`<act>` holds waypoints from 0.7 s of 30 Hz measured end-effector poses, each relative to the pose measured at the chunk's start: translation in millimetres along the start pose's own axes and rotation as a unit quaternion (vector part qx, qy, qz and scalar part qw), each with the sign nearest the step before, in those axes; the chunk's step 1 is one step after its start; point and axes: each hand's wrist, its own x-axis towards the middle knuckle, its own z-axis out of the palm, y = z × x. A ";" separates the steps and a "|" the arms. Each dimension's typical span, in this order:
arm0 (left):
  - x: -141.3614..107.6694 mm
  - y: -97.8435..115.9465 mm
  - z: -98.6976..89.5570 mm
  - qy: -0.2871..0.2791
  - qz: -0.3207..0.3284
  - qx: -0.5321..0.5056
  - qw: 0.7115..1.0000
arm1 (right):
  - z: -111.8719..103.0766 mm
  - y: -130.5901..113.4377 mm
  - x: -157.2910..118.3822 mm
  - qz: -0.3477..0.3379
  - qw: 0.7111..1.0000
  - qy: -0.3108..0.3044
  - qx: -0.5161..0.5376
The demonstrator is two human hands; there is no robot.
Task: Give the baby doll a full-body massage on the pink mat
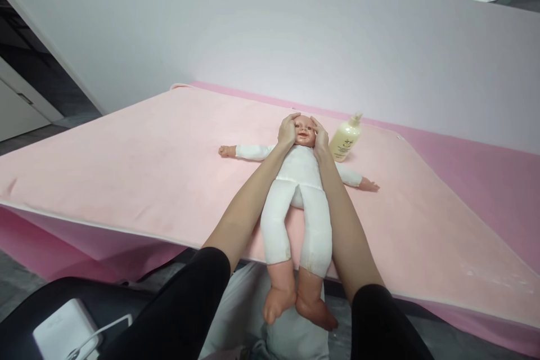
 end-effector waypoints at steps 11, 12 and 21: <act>-8.9 12.5 -4.2 -0.028 0.035 0.048 0.998 | -11.7 6.3 6.3 -0.048 0.990 0.002 -0.135; -8.1 12.2 -3.7 -0.029 0.029 0.047 0.998 | -11.8 6.8 8.1 -0.044 0.990 0.004 -0.135; -4.6 8.5 -1.5 -0.009 0.021 0.029 0.999 | -13.8 10.4 15.2 -0.001 0.998 0.009 -0.061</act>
